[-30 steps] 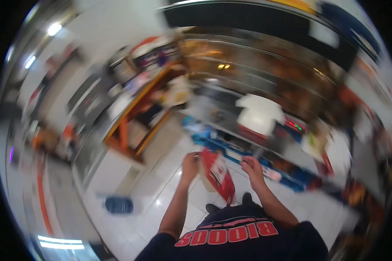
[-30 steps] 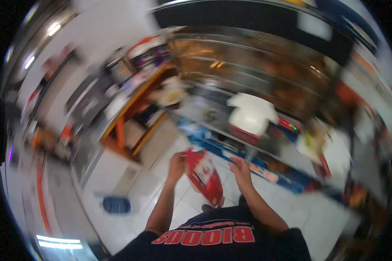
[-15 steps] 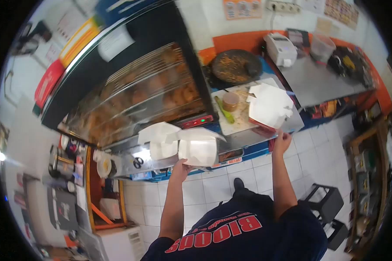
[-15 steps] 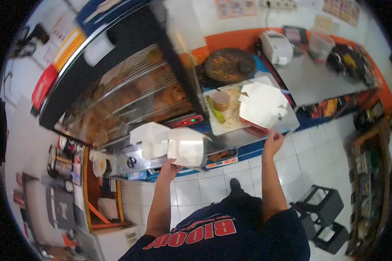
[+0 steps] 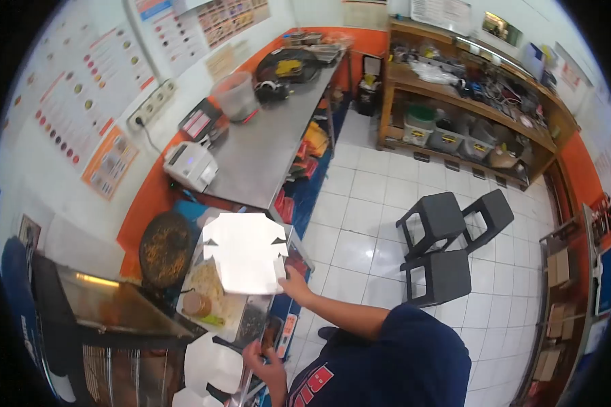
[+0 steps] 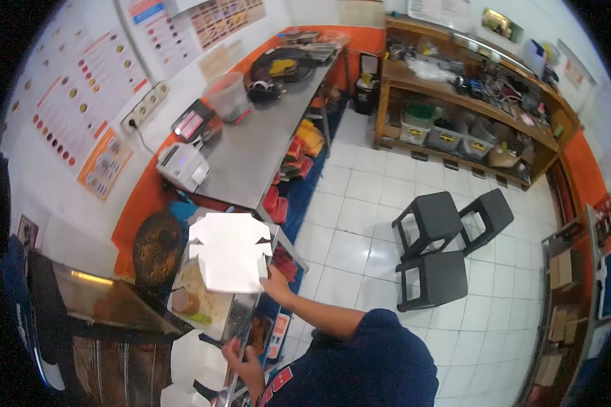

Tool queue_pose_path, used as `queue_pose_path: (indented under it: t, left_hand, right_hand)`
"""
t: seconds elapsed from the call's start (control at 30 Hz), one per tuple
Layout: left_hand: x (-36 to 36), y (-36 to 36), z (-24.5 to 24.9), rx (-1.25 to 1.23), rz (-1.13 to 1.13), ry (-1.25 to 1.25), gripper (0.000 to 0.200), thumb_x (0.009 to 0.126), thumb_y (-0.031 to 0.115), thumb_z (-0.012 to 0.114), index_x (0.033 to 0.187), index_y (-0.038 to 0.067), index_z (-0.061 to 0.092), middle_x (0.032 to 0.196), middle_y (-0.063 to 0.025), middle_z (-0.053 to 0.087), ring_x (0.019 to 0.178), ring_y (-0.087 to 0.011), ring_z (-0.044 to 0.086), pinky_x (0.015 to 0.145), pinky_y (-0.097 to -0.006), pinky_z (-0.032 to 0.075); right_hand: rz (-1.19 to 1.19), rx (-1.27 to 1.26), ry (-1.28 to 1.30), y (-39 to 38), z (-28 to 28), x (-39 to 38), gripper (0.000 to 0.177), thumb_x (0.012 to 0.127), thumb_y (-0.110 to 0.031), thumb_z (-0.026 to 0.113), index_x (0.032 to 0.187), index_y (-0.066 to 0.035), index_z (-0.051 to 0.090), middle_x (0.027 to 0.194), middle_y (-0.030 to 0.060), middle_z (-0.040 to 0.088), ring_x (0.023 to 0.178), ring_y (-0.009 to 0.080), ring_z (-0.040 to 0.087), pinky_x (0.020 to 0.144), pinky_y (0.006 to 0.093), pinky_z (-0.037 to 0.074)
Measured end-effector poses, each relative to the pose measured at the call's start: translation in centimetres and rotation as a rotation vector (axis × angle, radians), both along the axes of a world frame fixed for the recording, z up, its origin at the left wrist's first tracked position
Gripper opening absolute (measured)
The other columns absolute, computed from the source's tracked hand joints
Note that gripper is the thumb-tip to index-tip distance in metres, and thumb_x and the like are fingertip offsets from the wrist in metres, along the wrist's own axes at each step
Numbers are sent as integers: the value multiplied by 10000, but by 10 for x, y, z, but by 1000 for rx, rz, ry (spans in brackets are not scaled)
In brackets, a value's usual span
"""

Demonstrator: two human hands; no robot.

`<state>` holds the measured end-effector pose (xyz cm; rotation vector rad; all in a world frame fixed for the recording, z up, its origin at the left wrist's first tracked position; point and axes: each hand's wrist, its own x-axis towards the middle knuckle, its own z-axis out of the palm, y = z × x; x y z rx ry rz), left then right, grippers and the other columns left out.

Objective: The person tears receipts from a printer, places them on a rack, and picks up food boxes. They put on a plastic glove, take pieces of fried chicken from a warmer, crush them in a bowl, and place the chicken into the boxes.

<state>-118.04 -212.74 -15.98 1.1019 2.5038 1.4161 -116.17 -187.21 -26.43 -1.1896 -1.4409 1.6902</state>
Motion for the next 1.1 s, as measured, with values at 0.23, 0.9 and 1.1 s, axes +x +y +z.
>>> queue_pose_path:
  t: [0.23, 0.9, 1.1]
  left_hand:
    - [34, 137, 64, -187, -655, 378, 564, 894, 282, 697, 1349, -16, 548, 1130, -204, 660, 994, -377, 610, 920, -484, 471]
    - [20, -8, -21, -29, -280, -1219, 384, 1041, 227, 555, 1336, -18, 542, 1235, -137, 632, 1120, -225, 616, 985, -360, 485]
    - [18, -29, -41, -86, -281, -950, 475, 1047, 393, 557, 1288, -14, 601, 1182, -94, 635, 1047, -179, 596, 944, -328, 481]
  right_hand:
    - [94, -579, 678, -40, 76, 133, 390, 981, -148, 621, 1322, -92, 440, 1273, 97, 572, 1167, 225, 577, 956, 394, 526]
    - [296, 729, -83, -78, 133, 118, 184, 838, -333, 758, 989, -241, 709, 1202, 95, 495, 1241, 317, 441, 992, 553, 315]
    - [789, 681, -19, -78, 112, 124, 98, 897, -271, 682, 973, -222, 722, 1281, 87, 516, 1216, 319, 483, 991, 503, 376]
